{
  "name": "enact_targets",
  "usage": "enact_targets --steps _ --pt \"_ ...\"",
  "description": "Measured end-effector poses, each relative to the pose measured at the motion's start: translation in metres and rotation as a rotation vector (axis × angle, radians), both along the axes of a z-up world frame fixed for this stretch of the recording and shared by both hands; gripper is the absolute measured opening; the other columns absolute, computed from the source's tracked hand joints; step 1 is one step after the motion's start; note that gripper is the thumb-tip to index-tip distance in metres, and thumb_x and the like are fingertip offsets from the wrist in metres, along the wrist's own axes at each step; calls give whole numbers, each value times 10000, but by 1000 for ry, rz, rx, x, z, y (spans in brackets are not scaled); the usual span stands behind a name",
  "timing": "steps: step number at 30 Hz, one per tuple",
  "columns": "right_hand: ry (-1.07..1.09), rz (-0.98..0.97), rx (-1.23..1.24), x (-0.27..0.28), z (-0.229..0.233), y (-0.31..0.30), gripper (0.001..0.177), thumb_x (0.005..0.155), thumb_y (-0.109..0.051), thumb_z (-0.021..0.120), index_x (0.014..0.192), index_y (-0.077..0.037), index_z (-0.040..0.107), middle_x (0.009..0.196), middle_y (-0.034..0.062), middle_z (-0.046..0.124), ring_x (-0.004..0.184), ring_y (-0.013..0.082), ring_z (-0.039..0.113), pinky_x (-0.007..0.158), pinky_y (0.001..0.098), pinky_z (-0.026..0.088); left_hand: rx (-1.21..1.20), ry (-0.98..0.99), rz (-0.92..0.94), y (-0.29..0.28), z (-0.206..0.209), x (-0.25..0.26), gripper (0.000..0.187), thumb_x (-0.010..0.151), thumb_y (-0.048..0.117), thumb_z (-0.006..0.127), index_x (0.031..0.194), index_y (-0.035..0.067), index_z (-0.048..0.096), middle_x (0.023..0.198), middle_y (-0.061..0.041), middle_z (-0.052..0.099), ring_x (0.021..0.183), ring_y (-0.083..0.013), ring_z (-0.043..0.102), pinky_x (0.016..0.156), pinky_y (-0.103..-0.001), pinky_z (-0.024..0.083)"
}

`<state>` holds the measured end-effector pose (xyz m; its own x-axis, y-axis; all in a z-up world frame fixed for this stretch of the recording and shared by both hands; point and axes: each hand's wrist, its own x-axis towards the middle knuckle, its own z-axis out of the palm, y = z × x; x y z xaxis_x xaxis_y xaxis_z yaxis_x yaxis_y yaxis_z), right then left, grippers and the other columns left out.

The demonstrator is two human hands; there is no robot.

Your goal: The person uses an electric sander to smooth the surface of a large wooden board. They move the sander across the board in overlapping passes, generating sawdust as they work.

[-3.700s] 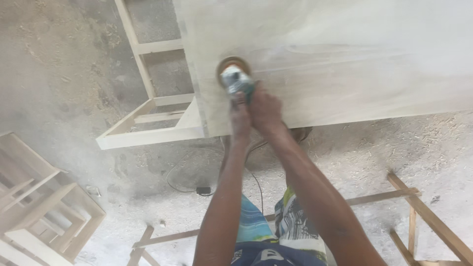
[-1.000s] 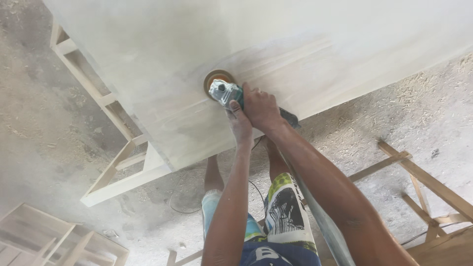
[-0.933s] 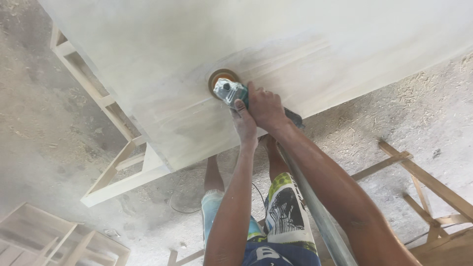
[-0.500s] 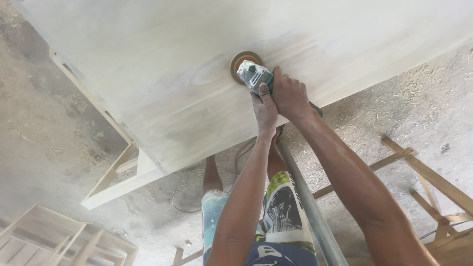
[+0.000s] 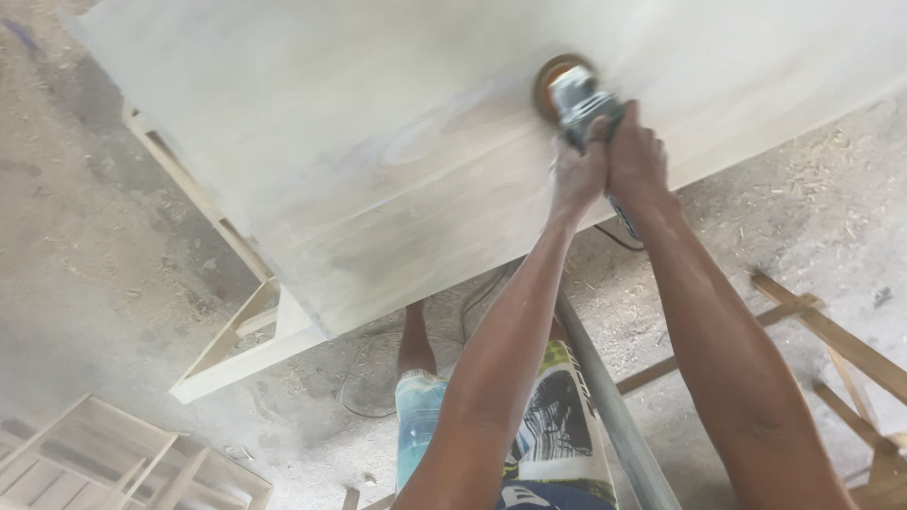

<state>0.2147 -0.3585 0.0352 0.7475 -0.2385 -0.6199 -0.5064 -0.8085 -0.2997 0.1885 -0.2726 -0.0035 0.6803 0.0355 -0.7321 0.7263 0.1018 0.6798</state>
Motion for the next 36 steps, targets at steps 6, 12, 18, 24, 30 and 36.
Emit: enact_targets --steps 6,12,18,24,30,36 --pt "-219 -74 -2 7 -29 87 517 1078 -475 523 1315 -21 451 1066 269 713 940 439 705 813 568 546 276 56 -149 76 -39 24 993 810 810 511 1268 -67 593 1186 -339 698 1135 -464 687 950 -502 538" --pt "-139 347 201 -38 -23 281 675 983 -565 562 1284 33 479 927 238 735 866 430 727 782 561 559 298 299 183 285 -43 -67 876 921 778 372 1406 76 573 1183 -185 732 1063 -268 716 847 -406 567" --pt "-46 676 305 -66 19 413 513 998 -505 560 1164 -20 528 854 179 736 811 360 754 705 475 603 29 110 684 394 22 -130 834 978 692 345 1521 61 393 1421 -199 548 1292 -330 619 1015 -489 592" --pt "-68 687 291 -45 28 399 488 985 -496 582 1109 -28 527 821 178 726 805 359 753 690 477 606 -60 49 760 377 10 -111 821 980 669 371 1537 66 369 1460 -158 529 1299 -280 588 1009 -416 555" --pt "-101 636 146 -10 24 311 396 1006 -433 603 1082 -52 529 846 190 722 833 386 745 706 498 597 18 -85 556 287 -20 -82 850 1005 678 379 1578 54 313 1494 -166 495 1340 -269 519 1080 -389 459" --pt "-49 642 52 7 30 233 417 997 -414 628 1083 -23 511 895 233 705 846 417 736 691 510 597 74 38 486 203 -7 -59 859 955 688 384 1534 55 344 1379 -179 579 1242 -287 599 978 -418 511"
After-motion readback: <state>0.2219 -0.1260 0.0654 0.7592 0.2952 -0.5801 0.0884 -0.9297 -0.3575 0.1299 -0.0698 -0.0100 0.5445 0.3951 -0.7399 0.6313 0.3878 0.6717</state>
